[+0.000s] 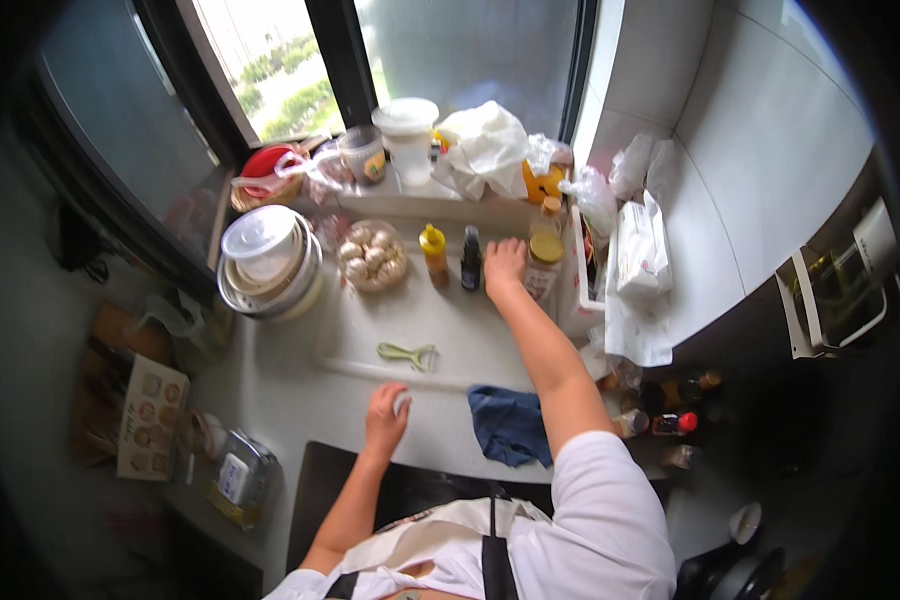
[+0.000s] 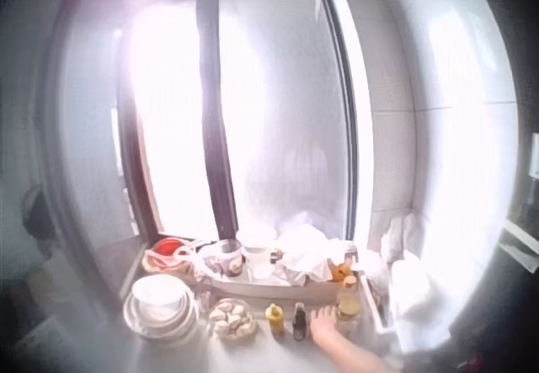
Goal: The person wipes multiple condiment bottles and food jars with a blue cloth.
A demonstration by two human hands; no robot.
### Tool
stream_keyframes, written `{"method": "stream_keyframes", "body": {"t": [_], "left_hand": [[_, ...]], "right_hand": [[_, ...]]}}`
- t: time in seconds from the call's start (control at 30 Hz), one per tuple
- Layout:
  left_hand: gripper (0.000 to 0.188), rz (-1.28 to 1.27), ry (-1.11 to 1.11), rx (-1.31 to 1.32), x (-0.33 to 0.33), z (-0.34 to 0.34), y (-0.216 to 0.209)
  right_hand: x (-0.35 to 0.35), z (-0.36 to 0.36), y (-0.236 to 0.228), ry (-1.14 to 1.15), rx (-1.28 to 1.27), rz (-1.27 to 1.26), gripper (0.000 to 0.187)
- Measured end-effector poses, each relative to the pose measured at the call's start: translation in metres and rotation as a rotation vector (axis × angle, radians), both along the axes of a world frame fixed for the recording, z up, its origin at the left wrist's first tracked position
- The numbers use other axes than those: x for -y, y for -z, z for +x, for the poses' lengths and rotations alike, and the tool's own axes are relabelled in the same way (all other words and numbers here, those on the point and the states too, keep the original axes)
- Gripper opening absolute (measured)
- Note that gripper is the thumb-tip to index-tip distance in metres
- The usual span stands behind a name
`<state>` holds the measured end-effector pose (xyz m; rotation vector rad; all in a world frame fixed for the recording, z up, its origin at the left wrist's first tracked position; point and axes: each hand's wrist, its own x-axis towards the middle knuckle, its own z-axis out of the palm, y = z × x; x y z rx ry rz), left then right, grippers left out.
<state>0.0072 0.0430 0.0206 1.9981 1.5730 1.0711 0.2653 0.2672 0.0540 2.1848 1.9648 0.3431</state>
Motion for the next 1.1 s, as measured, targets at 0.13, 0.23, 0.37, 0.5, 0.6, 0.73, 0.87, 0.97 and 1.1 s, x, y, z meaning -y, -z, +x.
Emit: {"method": "stream_keyframes", "body": {"t": [0.13,0.23,0.37,0.5,0.6,0.73,0.87,0.97,1.1], "left_hand": [[0.019,-0.030,0.073,0.029,-0.001,0.016,-0.003],[0.018,-0.020,0.118,0.004,-0.003,0.024,-0.020],[0.019,0.024,0.134,0.004,-0.005,0.018,-0.020],[0.020,0.032,0.147,0.018,-0.001,0.010,-0.015],[0.025,-0.018,0.134,0.072,0.009,-0.001,-0.003],[0.028,-0.371,0.074,0.409,0.016,-0.014,0.027],[0.029,-0.527,0.110,0.529,0.020,-0.021,0.059],[0.028,-0.452,0.135,0.448,0.028,-0.014,0.039],[0.042,-0.429,0.188,0.464,0.033,-0.009,0.024]], "right_hand": [[0.013,0.012,0.004,-0.025,-0.075,0.077,0.041],[0.037,0.005,-0.008,-0.066,-0.019,0.100,0.046],[0.065,-0.009,-0.010,-0.099,-0.082,0.064,0.057],[0.125,-0.028,-0.035,-0.171,-0.351,0.156,0.059],[0.167,-0.046,-0.052,-0.303,-0.527,0.243,0.063],[0.216,-0.076,-0.063,-0.437,-0.723,0.196,0.071],[0.244,-0.097,-0.035,-0.471,-0.739,0.034,0.074],[0.254,-0.105,-0.011,-0.502,-0.740,0.017,0.073],[0.258,-0.094,-0.012,-0.672,-0.845,-0.002,0.089]]}}
